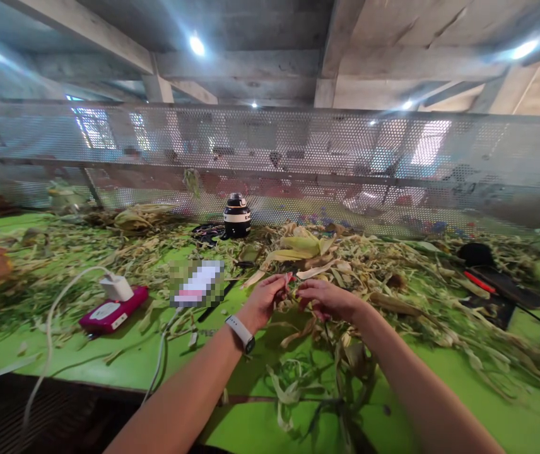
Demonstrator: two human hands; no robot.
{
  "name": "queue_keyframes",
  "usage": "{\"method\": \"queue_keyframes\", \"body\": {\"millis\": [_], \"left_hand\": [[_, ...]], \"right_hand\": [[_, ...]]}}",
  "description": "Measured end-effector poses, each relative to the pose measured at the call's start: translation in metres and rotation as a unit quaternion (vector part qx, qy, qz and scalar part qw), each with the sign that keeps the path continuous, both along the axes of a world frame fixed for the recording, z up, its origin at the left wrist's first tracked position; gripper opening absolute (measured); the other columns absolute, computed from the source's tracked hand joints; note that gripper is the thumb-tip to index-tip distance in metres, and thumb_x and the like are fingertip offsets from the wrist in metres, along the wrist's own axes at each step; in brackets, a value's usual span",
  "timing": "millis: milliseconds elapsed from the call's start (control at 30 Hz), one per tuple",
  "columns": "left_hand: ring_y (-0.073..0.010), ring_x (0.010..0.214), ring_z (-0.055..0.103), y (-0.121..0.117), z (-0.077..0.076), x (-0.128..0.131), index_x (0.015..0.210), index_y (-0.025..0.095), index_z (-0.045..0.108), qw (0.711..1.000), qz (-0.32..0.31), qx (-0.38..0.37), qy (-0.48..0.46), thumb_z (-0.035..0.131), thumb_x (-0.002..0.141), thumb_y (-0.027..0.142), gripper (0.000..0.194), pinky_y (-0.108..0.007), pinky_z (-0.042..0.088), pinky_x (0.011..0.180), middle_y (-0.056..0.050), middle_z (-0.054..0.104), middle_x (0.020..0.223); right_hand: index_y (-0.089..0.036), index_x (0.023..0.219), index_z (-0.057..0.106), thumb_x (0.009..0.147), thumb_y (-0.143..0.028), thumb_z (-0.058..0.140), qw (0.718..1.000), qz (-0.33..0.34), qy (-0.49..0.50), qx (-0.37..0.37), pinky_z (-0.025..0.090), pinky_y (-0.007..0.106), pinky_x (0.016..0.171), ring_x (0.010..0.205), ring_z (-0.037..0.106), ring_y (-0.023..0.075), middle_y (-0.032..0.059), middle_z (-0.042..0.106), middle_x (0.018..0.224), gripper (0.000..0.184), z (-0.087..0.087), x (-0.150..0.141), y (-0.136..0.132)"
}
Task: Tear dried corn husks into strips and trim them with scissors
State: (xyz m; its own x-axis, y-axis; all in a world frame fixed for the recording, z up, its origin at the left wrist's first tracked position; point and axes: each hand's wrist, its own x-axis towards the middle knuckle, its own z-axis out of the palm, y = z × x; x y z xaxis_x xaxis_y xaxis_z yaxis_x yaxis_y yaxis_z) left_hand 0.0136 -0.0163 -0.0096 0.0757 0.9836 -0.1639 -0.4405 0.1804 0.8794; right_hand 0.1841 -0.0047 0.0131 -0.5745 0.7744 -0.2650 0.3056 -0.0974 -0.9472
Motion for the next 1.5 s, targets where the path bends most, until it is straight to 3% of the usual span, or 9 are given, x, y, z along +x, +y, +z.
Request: {"method": "queue_keyframes", "body": {"millis": [167, 367, 467, 567, 667, 800, 967, 1200, 1500], "left_hand": [[-0.0061, 0.043, 0.042, -0.001, -0.002, 0.001, 0.067, 0.015, 0.068, 0.999, -0.010, -0.004, 0.030, 0.077, 0.062, 0.030, 0.017, -0.020, 0.035, 0.045, 0.006, 0.050, 0.048], [-0.0089, 0.048, 0.052, -0.002, -0.003, -0.001, 0.067, 0.018, 0.066, 0.997, -0.009, -0.025, 0.073, 0.072, 0.065, 0.026, 0.011, -0.019, 0.033, 0.043, 0.002, 0.061, 0.058], [-0.0082, 0.044, 0.048, 0.000, -0.004, -0.002, 0.064, 0.018, 0.064, 0.997, -0.023, -0.024, 0.074, 0.072, 0.065, 0.026, 0.011, -0.020, 0.031, 0.042, 0.003, 0.056, 0.053], [-0.0070, 0.040, 0.043, 0.002, -0.005, -0.001, 0.064, 0.017, 0.062, 0.996, -0.019, -0.040, 0.074, 0.073, 0.063, 0.024, 0.013, -0.020, 0.029, 0.041, 0.005, 0.050, 0.046], [-0.0075, 0.040, 0.043, 0.002, -0.006, -0.001, 0.064, 0.018, 0.060, 0.996, -0.009, -0.044, 0.076, 0.071, 0.064, 0.022, 0.012, -0.021, 0.029, 0.043, 0.006, 0.049, 0.046], [-0.0089, 0.042, 0.043, 0.003, -0.008, 0.000, 0.062, 0.019, 0.059, 0.995, -0.020, -0.005, 0.098, 0.072, 0.065, 0.024, 0.014, -0.023, 0.031, 0.046, 0.005, 0.049, 0.048], [-0.0084, 0.042, 0.041, 0.005, -0.006, -0.004, 0.064, 0.018, 0.059, 0.991, -0.010, -0.004, 0.136, 0.072, 0.065, 0.030, 0.018, -0.023, 0.028, 0.045, 0.005, 0.049, 0.048], [-0.0074, 0.043, 0.040, 0.006, -0.003, -0.009, 0.066, 0.016, 0.060, 0.976, -0.008, 0.037, 0.214, 0.073, 0.064, 0.035, 0.024, -0.021, 0.027, 0.046, 0.006, 0.049, 0.046], [-0.0080, 0.048, 0.039, 0.006, -0.004, -0.009, 0.078, 0.014, 0.067, 0.953, -0.044, 0.158, 0.254, 0.063, 0.067, 0.023, 0.014, -0.021, 0.027, 0.048, 0.005, 0.052, 0.054]], "right_hand": [[-0.017, 0.074, 0.056, 0.066, -0.045, 0.075, 0.998, -0.001, 0.044, 0.040, 0.015, 0.019, 0.037, 0.038, 0.027, 0.0024, -0.0111, 0.040, 0.046, 0.035, 0.004, 0.004, 0.001], [-0.020, 0.075, 0.059, 0.064, -0.027, 0.068, 0.970, -0.118, 0.193, 0.090, 0.037, 0.021, 0.053, 0.053, 0.047, 0.0085, -0.0049, 0.055, 0.062, 0.016, -0.001, 0.007, 0.010], [-0.019, 0.068, 0.066, 0.063, -0.016, 0.058, 0.963, -0.093, 0.070, 0.243, 0.044, 0.031, 0.077, 0.077, 0.056, 0.0168, 0.0013, 0.061, 0.076, 0.010, -0.009, 0.006, 0.014], [-0.020, 0.076, 0.071, 0.062, -0.009, 0.056, 0.903, -0.074, -0.077, 0.417, 0.041, 0.037, 0.089, 0.090, 0.055, 0.0213, 0.0050, 0.062, 0.087, 0.024, -0.020, 0.002, 0.017], [-0.020, 0.092, 0.070, 0.064, -0.008, 0.058, 0.859, -0.041, -0.149, 0.489, 0.042, 0.039, 0.090, 0.096, 0.054, 0.0234, 0.0078, 0.063, 0.096, 0.033, -0.030, -0.001, 0.020], [-0.019, 0.102, 0.069, 0.066, -0.008, 0.062, 0.834, -0.015, -0.207, 0.511, 0.044, 0.038, 0.085, 0.092, 0.056, 0.0242, 0.0090, 0.063, 0.095, 0.039, -0.037, -0.004, 0.024], [-0.020, 0.082, 0.074, 0.076, -0.012, 0.064, 0.827, -0.006, -0.203, 0.524, 0.043, 0.034, 0.080, 0.085, 0.056, 0.0208, 0.0067, 0.061, 0.084, 0.014, -0.031, -0.001, 0.023], [-0.020, 0.080, 0.069, 0.082, -0.017, 0.061, 0.820, -0.028, -0.156, 0.550, 0.043, 0.030, 0.076, 0.085, 0.057, 0.0190, 0.0059, 0.062, 0.086, 0.008, -0.018, 0.004, 0.017], [-0.020, 0.088, 0.056, 0.088, -0.022, 0.048, 0.867, -0.068, -0.185, 0.458, 0.034, 0.023, 0.060, 0.061, 0.053, 0.0142, -0.0010, 0.057, 0.066, 0.008, -0.009, -0.008, 0.002]]}}
